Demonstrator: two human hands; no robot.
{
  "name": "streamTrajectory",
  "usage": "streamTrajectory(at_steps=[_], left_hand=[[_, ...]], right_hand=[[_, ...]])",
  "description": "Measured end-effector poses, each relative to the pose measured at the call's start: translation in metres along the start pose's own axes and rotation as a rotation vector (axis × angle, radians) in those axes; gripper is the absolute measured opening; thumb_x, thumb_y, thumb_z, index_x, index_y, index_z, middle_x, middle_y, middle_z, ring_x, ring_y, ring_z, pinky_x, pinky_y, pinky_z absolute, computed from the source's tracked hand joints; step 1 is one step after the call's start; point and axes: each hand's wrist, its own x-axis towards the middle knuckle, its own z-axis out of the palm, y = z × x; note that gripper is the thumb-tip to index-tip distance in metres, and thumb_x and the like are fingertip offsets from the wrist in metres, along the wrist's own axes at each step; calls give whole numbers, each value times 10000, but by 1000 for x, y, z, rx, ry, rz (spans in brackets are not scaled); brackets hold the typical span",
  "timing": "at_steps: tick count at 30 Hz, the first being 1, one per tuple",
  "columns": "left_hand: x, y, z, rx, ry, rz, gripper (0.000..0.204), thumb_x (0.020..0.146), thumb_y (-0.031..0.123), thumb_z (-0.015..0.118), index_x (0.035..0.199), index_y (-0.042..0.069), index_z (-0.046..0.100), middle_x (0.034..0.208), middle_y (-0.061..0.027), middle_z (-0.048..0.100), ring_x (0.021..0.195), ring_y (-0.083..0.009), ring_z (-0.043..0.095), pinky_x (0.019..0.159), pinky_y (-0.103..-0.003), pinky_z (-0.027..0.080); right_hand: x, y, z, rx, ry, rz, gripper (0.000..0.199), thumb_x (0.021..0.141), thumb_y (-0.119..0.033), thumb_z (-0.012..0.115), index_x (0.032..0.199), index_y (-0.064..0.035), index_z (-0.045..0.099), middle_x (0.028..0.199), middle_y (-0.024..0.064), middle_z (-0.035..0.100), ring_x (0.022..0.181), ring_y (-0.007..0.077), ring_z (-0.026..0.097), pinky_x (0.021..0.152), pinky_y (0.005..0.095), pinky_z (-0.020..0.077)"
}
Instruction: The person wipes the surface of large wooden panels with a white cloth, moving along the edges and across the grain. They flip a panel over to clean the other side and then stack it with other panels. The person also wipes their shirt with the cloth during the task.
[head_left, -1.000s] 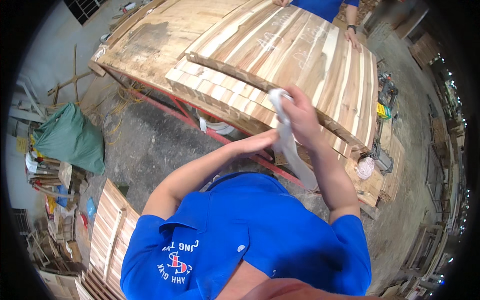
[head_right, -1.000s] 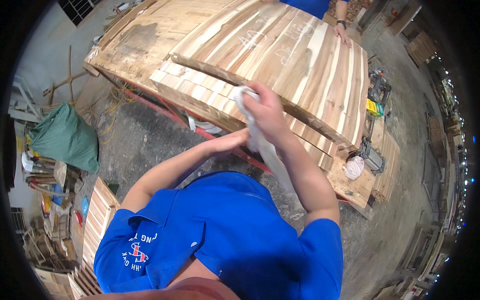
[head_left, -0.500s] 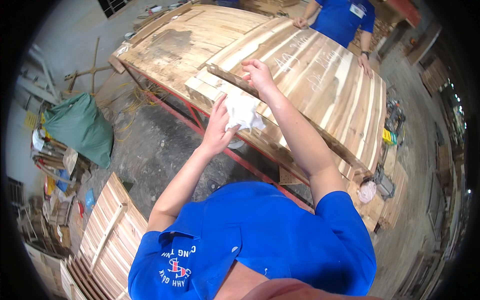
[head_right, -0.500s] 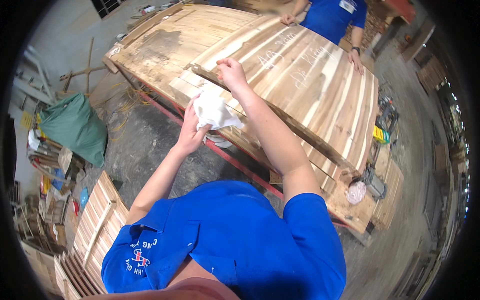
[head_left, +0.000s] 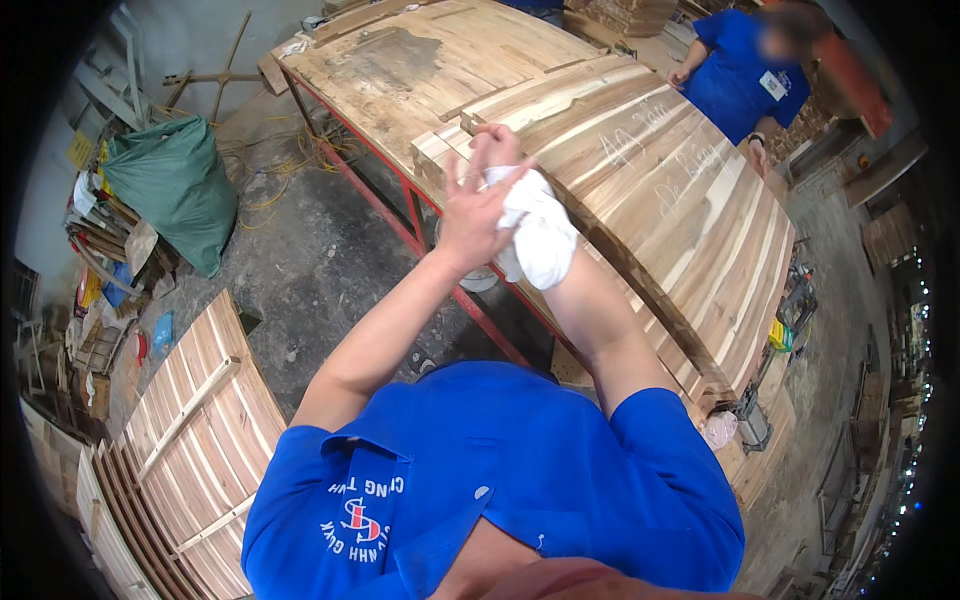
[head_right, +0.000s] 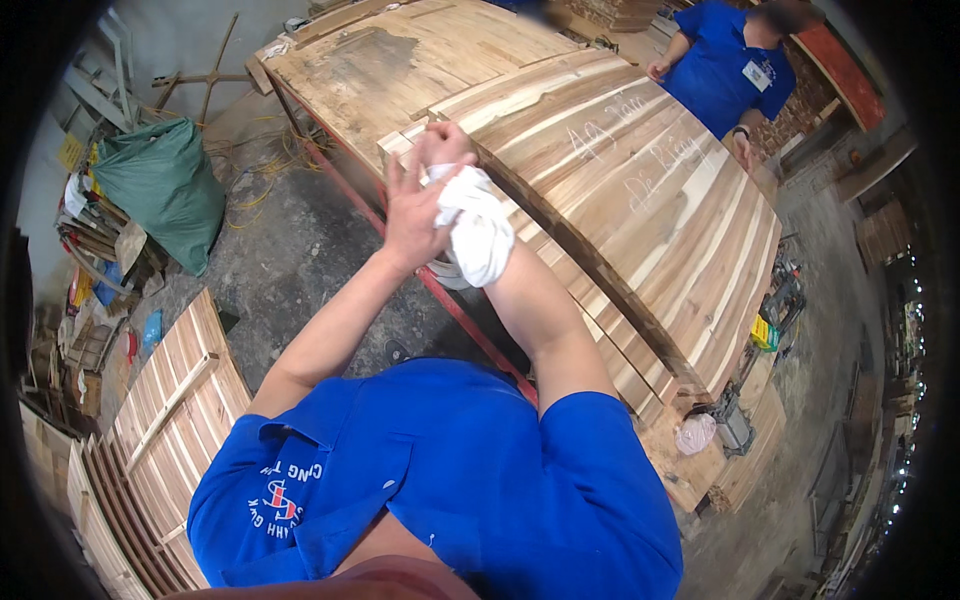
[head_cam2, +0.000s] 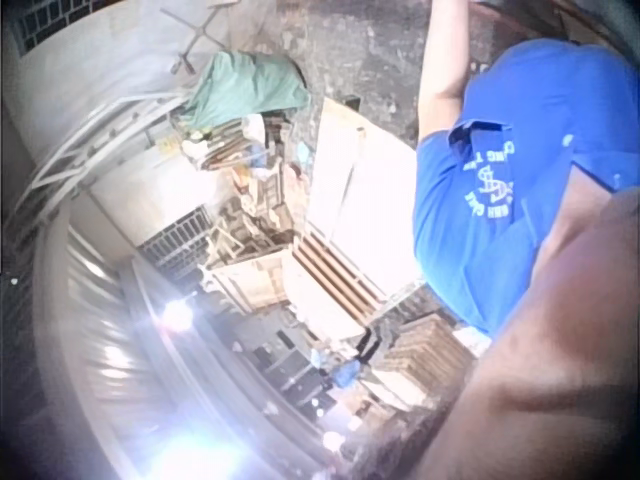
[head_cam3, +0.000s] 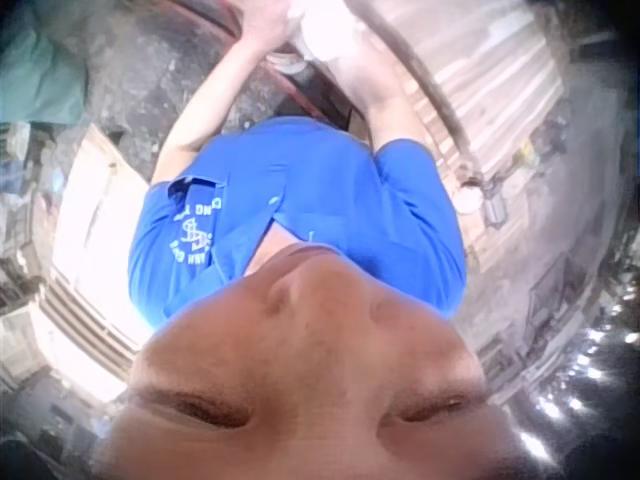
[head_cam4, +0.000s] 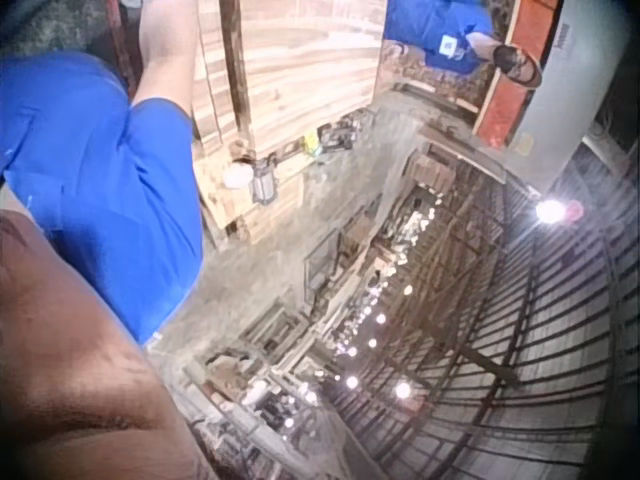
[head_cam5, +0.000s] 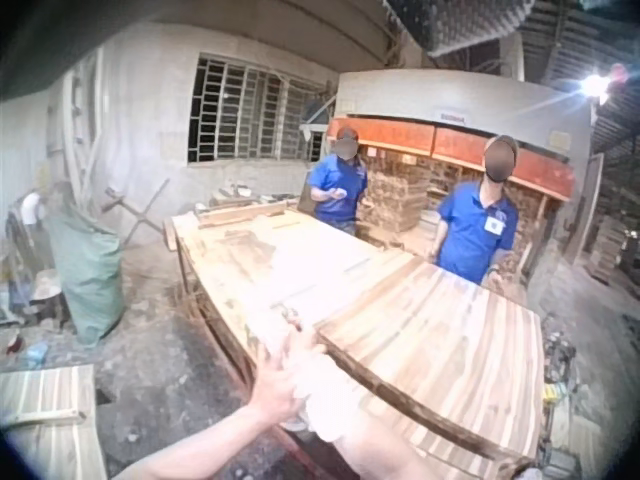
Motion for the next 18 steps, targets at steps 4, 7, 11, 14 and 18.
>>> streamTrajectory(at_steps=[4, 7, 11, 14, 18], left_hand=[[-36, -51, -36, -56, 187, -352, 370, 855, 213, 607, 1213, 120, 617, 1292, -148, 564, 1348, -368, 351, 1125, -518, 192], [-104, -89, -56, -148, 90, -681, 316, 864, 127, 590, 1173, 66, 617, 1214, -179, 599, 1193, -350, 505, 1022, -398, 367], [-191, -86, -54, -279, -100, -927, 267, 852, 106, 589, 1097, 6, 621, 1071, -169, 640, 1009, -327, 605, 890, -392, 460], [-226, -76, -44, -580, -288, -951, 282, 826, 91, 592, 1093, 6, 622, 1088, -176, 637, 1018, -332, 613, 872, -386, 476], [-271, -95, -28, -525, -480, -808, 411, 813, 115, 612, 1217, 52, 571, 1235, -167, 571, 1130, -354, 539, 973, -420, 424]], right_hand=[[-46, 23, -5, 99, -562, -454, 381, 914, -319, 511, 1168, -41, 566, 1039, 78, 621, 867, 165, 597, 713, 308, 497], [-87, 58, -3, 319, -630, 637, 677, 954, -618, 360, 1340, -73, 467, 1156, 92, 597, 931, 197, 603, 755, 343, 494], [-122, 95, -2, 584, -874, 887, 831, 894, -732, 331, 1492, -166, 213, 1214, 121, 569, 873, 218, 629, 668, 320, 515], [-137, 158, 16, 531, -874, 1143, 697, 900, -688, 414, 1354, -159, 428, 1025, 82, 638, 785, 162, 623, 638, 295, 506], [-147, 232, 50, 317, -727, 1243, 350, 943, -479, 546, 925, -155, 678, 778, 5, 661, 631, 102, 599, 521, 260, 462]])
